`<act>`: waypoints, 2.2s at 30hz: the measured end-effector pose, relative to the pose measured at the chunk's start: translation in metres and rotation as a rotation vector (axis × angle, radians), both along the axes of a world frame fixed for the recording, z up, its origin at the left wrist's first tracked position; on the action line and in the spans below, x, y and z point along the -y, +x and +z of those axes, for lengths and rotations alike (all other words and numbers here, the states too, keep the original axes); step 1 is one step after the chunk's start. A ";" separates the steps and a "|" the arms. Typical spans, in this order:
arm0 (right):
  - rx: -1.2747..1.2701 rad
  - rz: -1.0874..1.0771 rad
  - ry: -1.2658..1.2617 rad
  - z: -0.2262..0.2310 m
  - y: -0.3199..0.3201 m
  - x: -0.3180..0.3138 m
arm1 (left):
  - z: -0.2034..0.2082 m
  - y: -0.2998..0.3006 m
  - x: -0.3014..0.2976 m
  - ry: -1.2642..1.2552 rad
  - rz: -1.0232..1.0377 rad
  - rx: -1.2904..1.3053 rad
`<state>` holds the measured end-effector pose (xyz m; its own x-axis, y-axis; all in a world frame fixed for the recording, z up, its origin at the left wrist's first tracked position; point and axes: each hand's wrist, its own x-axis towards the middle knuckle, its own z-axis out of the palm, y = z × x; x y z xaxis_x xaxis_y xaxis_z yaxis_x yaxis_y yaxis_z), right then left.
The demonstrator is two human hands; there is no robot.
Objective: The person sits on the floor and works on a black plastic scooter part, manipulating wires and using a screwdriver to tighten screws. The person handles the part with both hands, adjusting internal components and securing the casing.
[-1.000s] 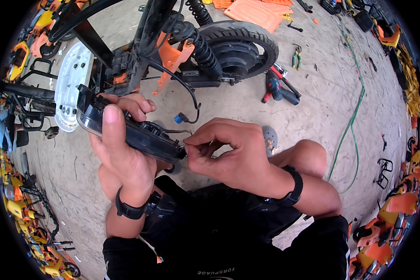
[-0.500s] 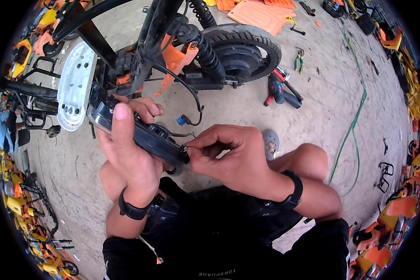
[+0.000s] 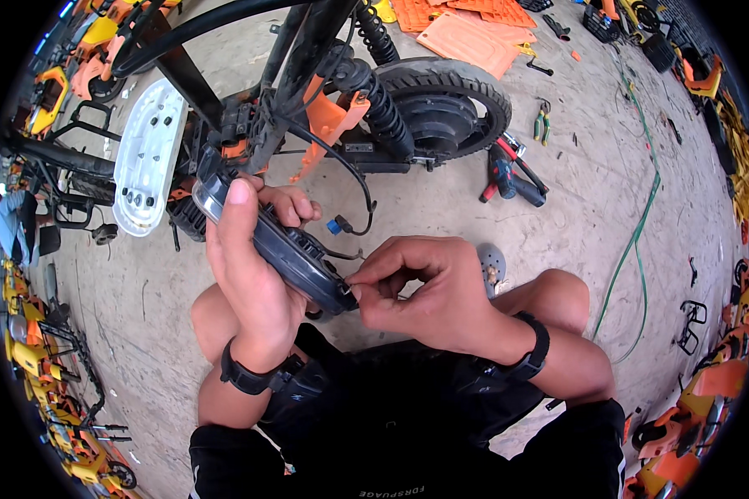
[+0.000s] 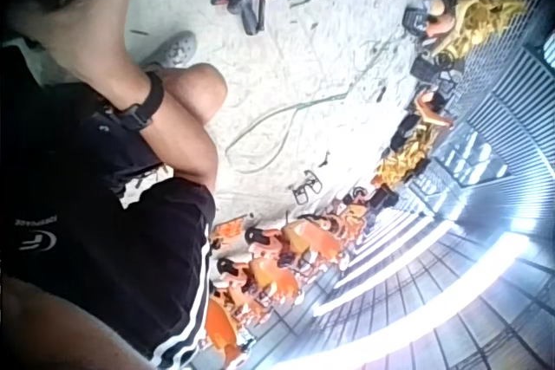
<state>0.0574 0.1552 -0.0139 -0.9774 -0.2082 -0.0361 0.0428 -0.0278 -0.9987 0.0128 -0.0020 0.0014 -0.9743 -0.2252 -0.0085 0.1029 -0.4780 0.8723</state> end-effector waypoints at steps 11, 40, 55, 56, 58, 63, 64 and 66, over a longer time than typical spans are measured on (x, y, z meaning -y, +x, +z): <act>-0.121 -0.102 0.011 -0.002 0.004 0.006 | 0.003 0.000 0.001 -0.016 0.019 0.004; -0.407 -0.055 0.041 -0.005 -0.002 0.004 | 0.002 -0.003 0.006 0.075 -0.075 0.066; 0.297 -0.022 -0.524 -0.011 -0.010 -0.023 | -0.001 -0.001 -0.011 -0.216 -0.097 -0.049; 0.356 0.010 -0.568 -0.007 -0.010 -0.025 | 0.001 0.002 -0.021 -0.132 -0.131 -0.058; 0.356 0.038 -0.485 -0.005 -0.006 -0.042 | 0.009 0.009 -0.039 -0.167 -0.134 -0.049; -0.296 -0.123 0.427 0.008 0.015 -0.057 | 0.009 0.039 -0.081 -0.270 0.153 -0.062; -0.337 -0.167 0.551 0.004 0.016 -0.060 | 0.001 0.047 -0.092 -0.250 0.184 -0.076; -0.245 -0.221 0.682 -0.004 0.016 -0.074 | -0.010 0.068 -0.100 -0.243 0.160 -0.047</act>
